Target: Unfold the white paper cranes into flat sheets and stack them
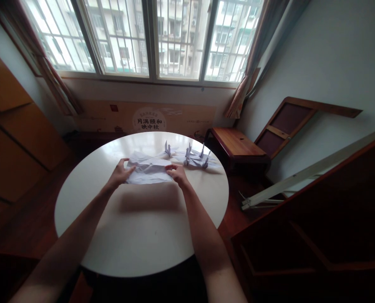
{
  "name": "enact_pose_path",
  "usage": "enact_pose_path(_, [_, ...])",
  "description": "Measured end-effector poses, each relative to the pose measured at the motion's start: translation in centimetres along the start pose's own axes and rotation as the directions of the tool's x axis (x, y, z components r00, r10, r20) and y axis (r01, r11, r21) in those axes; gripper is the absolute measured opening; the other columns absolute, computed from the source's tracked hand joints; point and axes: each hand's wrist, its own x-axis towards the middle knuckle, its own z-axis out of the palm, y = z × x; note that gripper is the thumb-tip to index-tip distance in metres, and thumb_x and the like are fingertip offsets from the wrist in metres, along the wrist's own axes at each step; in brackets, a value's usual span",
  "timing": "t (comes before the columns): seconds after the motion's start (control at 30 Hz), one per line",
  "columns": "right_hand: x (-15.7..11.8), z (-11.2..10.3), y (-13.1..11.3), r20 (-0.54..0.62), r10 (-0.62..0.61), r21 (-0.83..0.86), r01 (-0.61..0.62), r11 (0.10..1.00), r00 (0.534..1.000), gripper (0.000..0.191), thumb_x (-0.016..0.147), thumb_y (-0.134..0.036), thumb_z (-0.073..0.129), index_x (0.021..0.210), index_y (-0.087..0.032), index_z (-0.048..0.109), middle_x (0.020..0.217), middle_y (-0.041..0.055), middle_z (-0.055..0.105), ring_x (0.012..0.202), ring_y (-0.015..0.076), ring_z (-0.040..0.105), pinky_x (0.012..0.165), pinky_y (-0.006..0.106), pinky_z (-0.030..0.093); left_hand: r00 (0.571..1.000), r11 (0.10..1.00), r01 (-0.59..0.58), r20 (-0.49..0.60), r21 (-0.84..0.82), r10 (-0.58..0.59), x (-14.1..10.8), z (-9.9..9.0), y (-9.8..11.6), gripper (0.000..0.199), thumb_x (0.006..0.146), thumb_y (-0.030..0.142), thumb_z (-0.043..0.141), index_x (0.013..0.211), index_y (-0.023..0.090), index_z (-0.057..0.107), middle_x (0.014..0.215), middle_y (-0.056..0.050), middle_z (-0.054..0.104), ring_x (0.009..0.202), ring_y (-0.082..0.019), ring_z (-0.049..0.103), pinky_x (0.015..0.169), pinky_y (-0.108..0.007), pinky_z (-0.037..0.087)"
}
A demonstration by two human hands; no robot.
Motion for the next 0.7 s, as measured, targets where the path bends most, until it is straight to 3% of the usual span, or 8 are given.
enact_pose_path(0.13, [-0.5,0.9,0.7,0.063,-0.085,-0.418,0.104,0.903,0.994,0.022,0.065,-0.010,0.061,0.080,-0.017,0.075,0.079,0.0038,0.072,0.071,0.0169,0.063,0.073,0.030,0.049,0.994,0.898,0.003,0.100,0.439,-0.052,-0.2,-1.2,-0.2,0.068,0.076,0.042,0.069,0.133,0.013,0.047,0.094,-0.016,0.067,0.084,-0.032,0.065,0.072,-0.041,0.050])
enact_pose_path(0.2, [-1.0,1.6,0.8,0.126,-0.148,-0.514,0.192,0.836,0.981,0.025,0.070,-0.009,0.059,0.086,-0.018,0.075,0.084,0.0044,0.072,0.075,0.0171,0.063,0.076,0.030,0.049,0.994,0.835,-0.104,0.039,0.541,0.099,-0.8,-0.9,0.4,0.059,0.080,0.041,0.063,0.132,0.015,0.051,0.114,-0.020,0.061,0.101,-0.036,0.061,0.082,-0.046,0.049])
enact_pose_path(0.3, [-1.5,2.5,1.0,0.222,-0.215,-0.572,0.306,0.761,0.951,0.029,0.075,-0.011,0.060,0.099,-0.019,0.073,0.092,0.0051,0.070,0.071,0.0150,0.061,0.074,0.029,0.050,0.912,0.793,-0.410,0.188,0.451,0.365,-2.1,0.9,1.1,0.047,0.086,0.041,0.055,0.127,0.019,0.057,0.123,-0.016,0.058,0.111,-0.031,0.057,0.094,-0.043,0.046])
enact_pose_path(0.37, [-1.6,2.8,1.0,0.229,-0.252,-0.584,0.340,0.737,0.940,0.027,0.079,-0.016,0.061,0.103,-0.020,0.072,0.095,0.0052,0.067,0.066,0.0129,0.058,0.073,0.028,0.049,0.849,0.769,-0.517,0.345,0.376,0.402,-3.0,2.6,1.1,0.048,0.088,0.044,0.051,0.129,0.022,0.056,0.127,-0.013,0.058,0.118,-0.029,0.054,0.101,-0.043,0.042])
enact_pose_path(0.47, [-1.4,2.5,0.9,0.069,-0.350,-0.602,0.319,0.732,0.934,0.021,0.084,-0.022,0.057,0.099,-0.018,0.073,0.096,0.0064,0.062,0.066,0.0123,0.056,0.074,0.028,0.049,0.842,0.763,-0.485,0.463,0.426,0.277,-3.8,4.5,0.5,0.052,0.088,0.051,0.048,0.133,0.025,0.054,0.140,-0.011,0.051,0.131,-0.030,0.043,0.109,-0.046,0.032])
enact_pose_path(0.53, [-1.2,2.0,0.6,-0.126,-0.443,-0.635,0.271,0.724,0.888,0.021,0.086,-0.024,0.054,0.094,-0.017,0.073,0.098,0.0085,0.056,0.076,0.0160,0.056,0.080,0.032,0.048,0.850,0.766,-0.461,0.469,0.448,0.238,-3.7,4.8,-0.1,0.055,0.088,0.053,0.047,0.136,0.026,0.051,0.145,-0.011,0.046,0.137,-0.032,0.037,0.112,-0.049,0.026])
enact_pose_path(0.63, [-1.0,0.9,0.0,-0.405,-0.497,-0.681,0.110,0.724,0.768,0.022,0.085,-0.027,0.054,0.093,-0.019,0.073,0.108,0.0118,0.049,0.098,0.0243,0.049,0.096,0.044,0.040,0.875,0.772,-0.406,0.451,0.489,0.175,-2.4,3.5,-1.4,0.058,0.090,0.054,0.043,0.140,0.025,0.046,0.151,-0.013,0.039,0.141,-0.034,0.029,0.113,-0.057,0.018])
enact_pose_path(0.7, [-0.9,0.3,-0.2,-0.508,-0.443,-0.668,-0.014,0.744,0.739,0.026,0.084,-0.028,0.053,0.101,-0.021,0.072,0.118,0.0136,0.043,0.108,0.0288,0.042,0.100,0.051,0.034,0.926,0.774,-0.283,0.371,0.567,0.067,-1.2,1.9,-2.5,0.056,0.091,0.052,0.042,0.139,0.024,0.047,0.152,-0.014,0.036,0.142,-0.035,0.027,0.112,-0.063,0.013])
